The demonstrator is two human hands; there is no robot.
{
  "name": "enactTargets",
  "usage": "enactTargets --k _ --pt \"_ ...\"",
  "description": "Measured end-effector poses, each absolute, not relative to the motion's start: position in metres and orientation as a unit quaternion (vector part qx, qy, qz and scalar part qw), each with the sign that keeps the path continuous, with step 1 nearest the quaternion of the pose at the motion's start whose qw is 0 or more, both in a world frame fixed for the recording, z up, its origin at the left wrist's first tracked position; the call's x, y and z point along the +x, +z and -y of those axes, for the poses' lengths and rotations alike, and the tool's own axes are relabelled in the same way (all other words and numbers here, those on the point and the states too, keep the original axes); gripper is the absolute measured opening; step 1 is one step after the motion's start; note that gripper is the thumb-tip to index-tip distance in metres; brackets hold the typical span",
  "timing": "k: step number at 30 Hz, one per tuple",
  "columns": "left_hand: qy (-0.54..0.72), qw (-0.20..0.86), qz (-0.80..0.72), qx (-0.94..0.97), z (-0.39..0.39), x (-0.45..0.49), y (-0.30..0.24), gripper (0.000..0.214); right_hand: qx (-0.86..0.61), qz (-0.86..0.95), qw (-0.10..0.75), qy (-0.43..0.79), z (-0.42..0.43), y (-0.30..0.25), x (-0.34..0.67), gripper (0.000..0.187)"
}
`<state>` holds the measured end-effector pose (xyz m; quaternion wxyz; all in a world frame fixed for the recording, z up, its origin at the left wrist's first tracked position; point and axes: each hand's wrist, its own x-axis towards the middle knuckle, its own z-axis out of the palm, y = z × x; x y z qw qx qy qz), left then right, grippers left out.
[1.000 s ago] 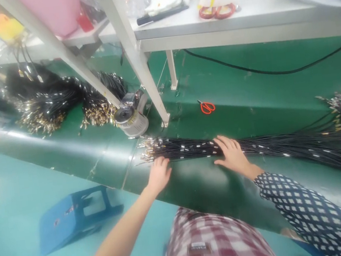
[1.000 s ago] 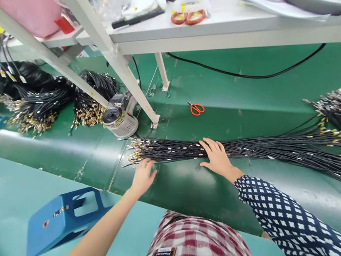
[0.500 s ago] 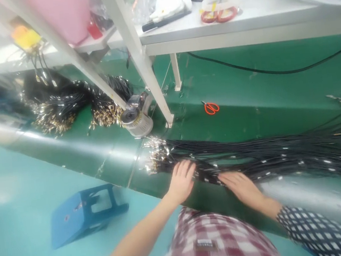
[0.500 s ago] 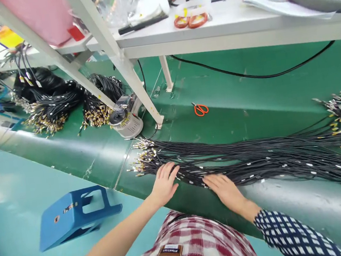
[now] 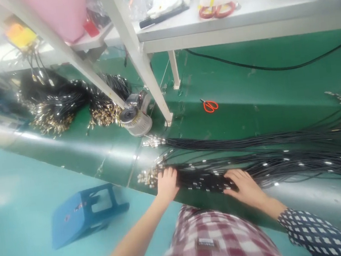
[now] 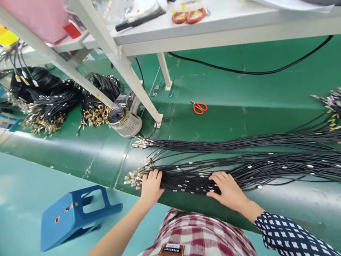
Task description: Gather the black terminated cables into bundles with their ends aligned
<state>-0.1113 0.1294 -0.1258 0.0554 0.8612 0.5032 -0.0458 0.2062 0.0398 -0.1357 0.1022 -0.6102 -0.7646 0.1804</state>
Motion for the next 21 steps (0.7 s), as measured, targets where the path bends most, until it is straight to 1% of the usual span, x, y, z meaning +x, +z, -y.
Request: enactTargets --k 3,5,8,10,12,13,14,17,19,21 --pt "-0.047 0.059 -0.493 0.867 -0.11 -0.123 -0.126 0.055 -0.593 0.774 0.112 0.189 -0.052 -0.125 0.21 0.036" --pt "-0.042 0.053 -0.491 0.869 -0.112 -0.135 -0.125 0.058 -0.599 0.771 0.118 0.18 -0.07 -0.119 0.214 0.042" --pt "-0.034 0.037 -0.505 0.862 -0.124 -0.156 -0.124 0.056 -0.582 0.785 0.104 0.183 -0.09 -0.116 0.211 0.065" --pt "-0.038 0.044 -0.498 0.865 -0.128 -0.17 -0.123 0.052 -0.551 0.807 0.082 0.196 -0.085 -0.119 0.201 0.082" --pt "-0.051 0.057 -0.481 0.873 -0.124 -0.182 -0.123 0.049 -0.521 0.826 0.061 0.209 -0.066 -0.125 0.186 0.091" --pt "-0.06 0.063 -0.475 0.876 -0.12 -0.186 -0.124 0.047 -0.51 0.832 0.056 0.209 -0.053 -0.129 0.179 0.091" --pt "-0.07 0.066 -0.473 0.876 -0.115 -0.19 -0.124 0.043 -0.504 0.837 0.054 0.206 -0.042 -0.133 0.174 0.086" --pt "-0.093 0.07 -0.475 0.872 -0.11 -0.196 -0.124 0.03 -0.511 0.835 0.071 0.191 -0.028 -0.144 0.168 0.054" --pt "-0.094 0.067 -0.484 0.868 -0.121 -0.196 -0.121 0.023 -0.5 0.84 0.084 0.192 -0.042 -0.148 0.171 0.036" --pt "-0.086 0.052 -0.503 0.858 -0.143 -0.194 -0.114 0.018 -0.486 0.848 0.097 0.189 -0.068 -0.147 0.176 0.027"
